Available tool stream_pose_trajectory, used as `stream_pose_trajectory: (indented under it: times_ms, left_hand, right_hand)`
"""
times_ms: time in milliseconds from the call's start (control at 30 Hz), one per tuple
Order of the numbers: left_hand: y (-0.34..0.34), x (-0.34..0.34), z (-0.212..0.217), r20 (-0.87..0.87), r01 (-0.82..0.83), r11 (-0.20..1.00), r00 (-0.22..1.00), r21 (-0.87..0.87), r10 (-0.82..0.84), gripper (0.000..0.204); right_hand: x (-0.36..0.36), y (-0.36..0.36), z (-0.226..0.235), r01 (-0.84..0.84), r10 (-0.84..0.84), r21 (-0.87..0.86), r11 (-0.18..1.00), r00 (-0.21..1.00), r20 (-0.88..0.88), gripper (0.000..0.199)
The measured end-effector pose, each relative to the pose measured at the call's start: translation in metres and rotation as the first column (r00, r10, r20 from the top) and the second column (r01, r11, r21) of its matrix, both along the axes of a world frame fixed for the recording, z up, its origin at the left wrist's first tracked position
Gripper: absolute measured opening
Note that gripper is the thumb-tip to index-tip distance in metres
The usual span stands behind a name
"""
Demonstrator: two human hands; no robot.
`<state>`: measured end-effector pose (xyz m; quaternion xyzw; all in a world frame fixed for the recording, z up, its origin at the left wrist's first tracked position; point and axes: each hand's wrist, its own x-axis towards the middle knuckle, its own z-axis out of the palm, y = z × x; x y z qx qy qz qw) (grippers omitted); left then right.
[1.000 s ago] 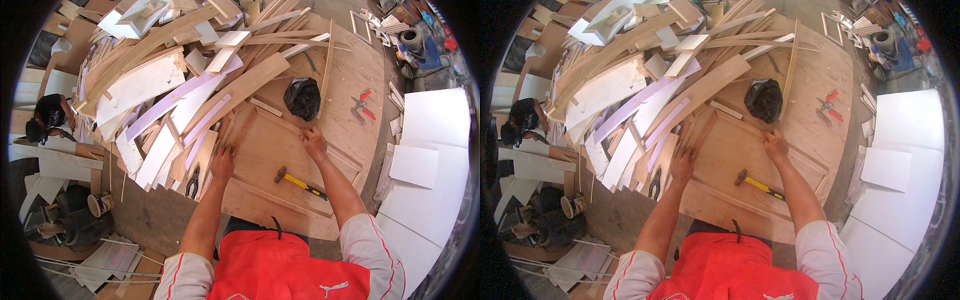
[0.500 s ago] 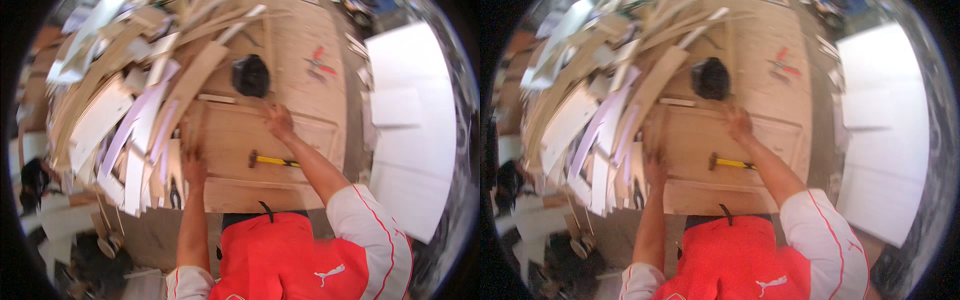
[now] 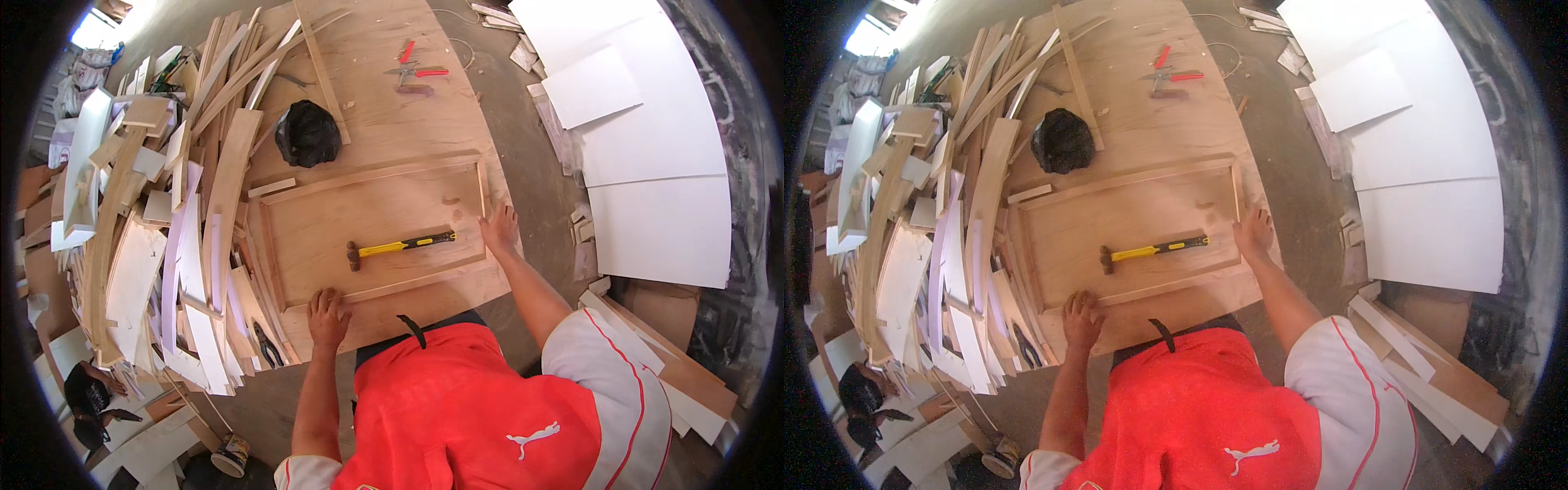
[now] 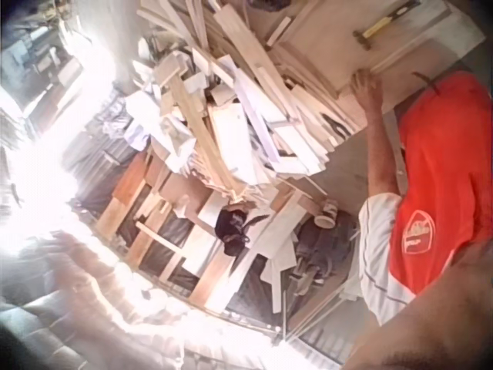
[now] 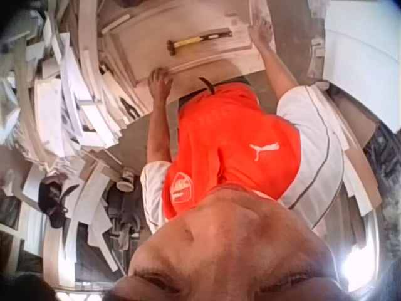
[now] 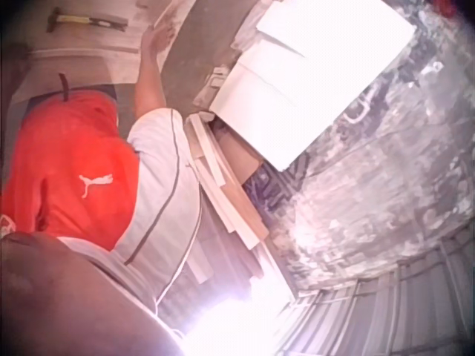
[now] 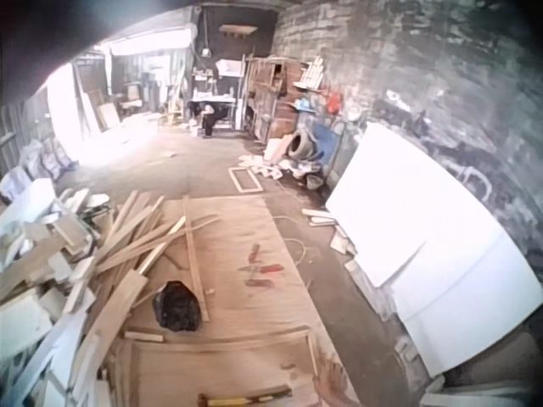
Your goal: The person assembles a wooden frame on a wooden board by aligning the border strips and securing them with nails using a hammer.
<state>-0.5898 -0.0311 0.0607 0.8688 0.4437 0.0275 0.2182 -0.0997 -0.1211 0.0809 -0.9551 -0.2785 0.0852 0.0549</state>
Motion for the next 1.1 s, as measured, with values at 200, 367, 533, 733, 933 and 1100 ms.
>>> stream_pose_trajectory:
  times_ms: [200,367,533,733,933,1100]
  left_hand:
    - [-0.013,0.018,0.002,0.013,-0.015,0.998,1.000,0.054,0.014,0.054]
    - [-0.032,0.028,0.000,0.006,0.018,0.998,1.000,0.068,-0.018,0.044]
    - [-0.053,0.035,-0.003,0.011,-0.001,0.995,1.000,0.103,-0.001,0.038]
    - [-0.071,0.050,0.005,-0.060,-0.088,0.987,0.994,0.136,0.097,0.041]
    - [-0.093,0.068,0.011,-0.215,-0.217,0.973,0.949,0.083,0.230,0.058]
    - [-0.122,0.089,0.012,-0.161,-0.456,0.879,0.865,0.142,0.475,0.072]
  right_hand:
    - [0.016,-0.024,-0.009,-0.053,0.054,0.010,0.999,0.967,-0.248,0.052]
    - [0.026,-0.034,-0.014,-0.110,0.126,0.086,0.990,0.970,-0.209,0.047]
    - [0.043,-0.038,-0.012,-0.153,0.169,0.085,0.985,0.953,-0.253,0.050]
    - [0.052,-0.041,-0.018,-0.175,0.196,0.100,0.980,0.941,-0.276,0.055]
    - [0.066,-0.041,-0.015,-0.227,0.254,0.122,0.966,0.920,-0.300,0.056]
    - [0.077,-0.032,0.004,-0.226,0.244,0.095,0.970,0.851,-0.465,0.057]
